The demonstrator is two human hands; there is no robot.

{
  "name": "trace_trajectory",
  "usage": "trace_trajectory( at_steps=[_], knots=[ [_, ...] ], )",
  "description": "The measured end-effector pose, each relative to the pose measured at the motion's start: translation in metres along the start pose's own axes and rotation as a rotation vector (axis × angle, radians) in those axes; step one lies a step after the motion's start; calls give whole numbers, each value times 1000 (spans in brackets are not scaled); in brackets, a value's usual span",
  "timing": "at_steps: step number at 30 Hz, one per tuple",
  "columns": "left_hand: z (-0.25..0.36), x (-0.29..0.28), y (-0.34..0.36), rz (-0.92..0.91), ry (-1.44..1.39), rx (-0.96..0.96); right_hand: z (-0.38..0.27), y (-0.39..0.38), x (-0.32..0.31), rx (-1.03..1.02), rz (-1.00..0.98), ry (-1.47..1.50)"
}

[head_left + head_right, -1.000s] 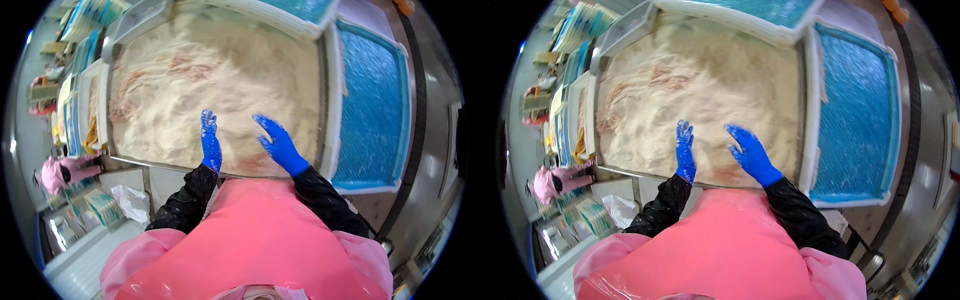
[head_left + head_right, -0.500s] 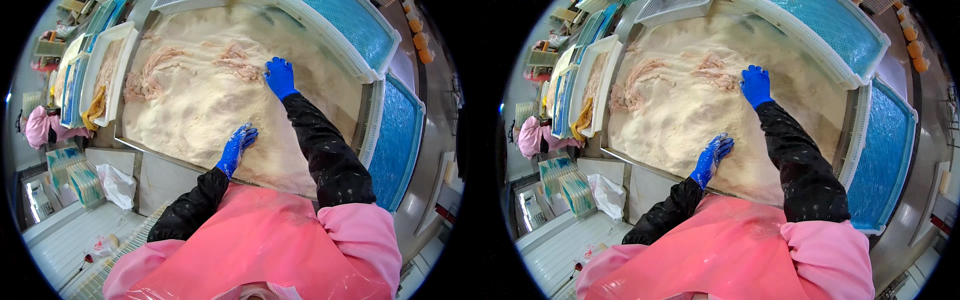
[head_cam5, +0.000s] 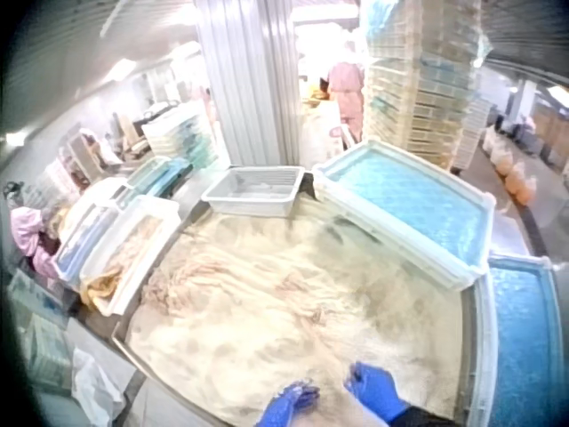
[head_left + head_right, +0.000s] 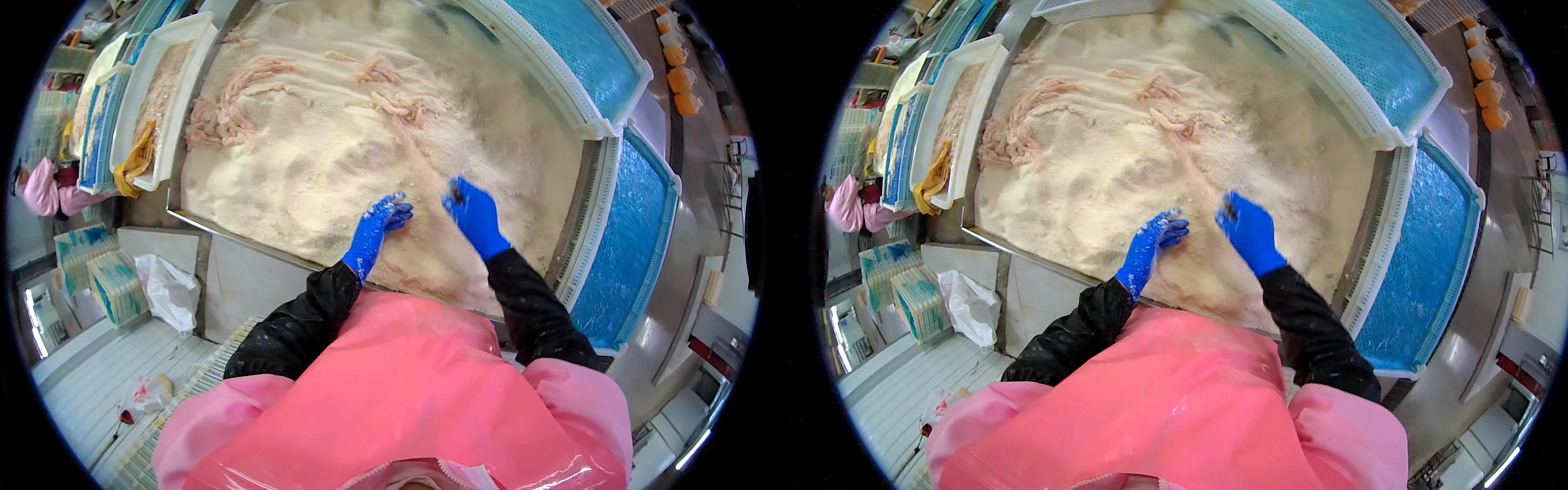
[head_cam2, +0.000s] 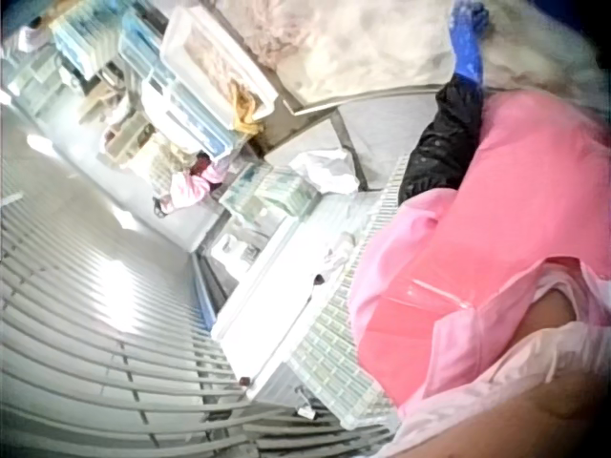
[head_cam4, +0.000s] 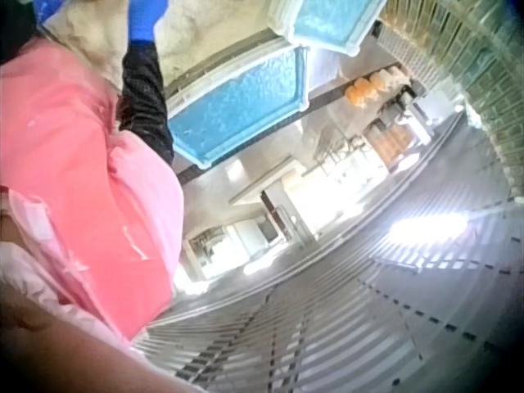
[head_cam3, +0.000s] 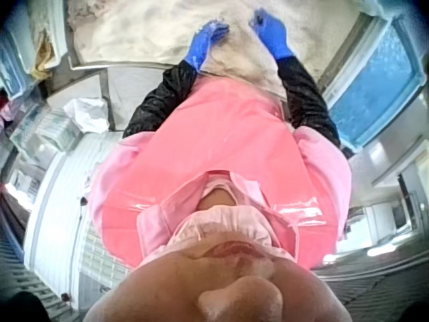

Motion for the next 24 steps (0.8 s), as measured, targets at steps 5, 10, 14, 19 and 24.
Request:
trace_trajectory(
  at_steps=[5,10,14,19,24],
  knots=[
    [77,6,-5,225,757,553,19,-100,30,-67,-323,-252],
    [84,5,8,454,816,731,49,-83,-6,-80,99,-1],
    [35,36,56,242,358,500,45,-24,42,-107,53,434],
    [-76,13,63,-93,-230,267,21,-28,34,-86,25,-139],
    [-68,78,14,74,-357,77,53,-65,55,69,61,-230]
  ],
)
Point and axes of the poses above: each hand's wrist, its own y-axis towards the middle knuckle, its own x-axis out of the palm, z = x × y, the point moved 10 cm from there along y, towards the middle knuckle, and after that the axes turned 8 degrees about -z, right-handed, at the moved point
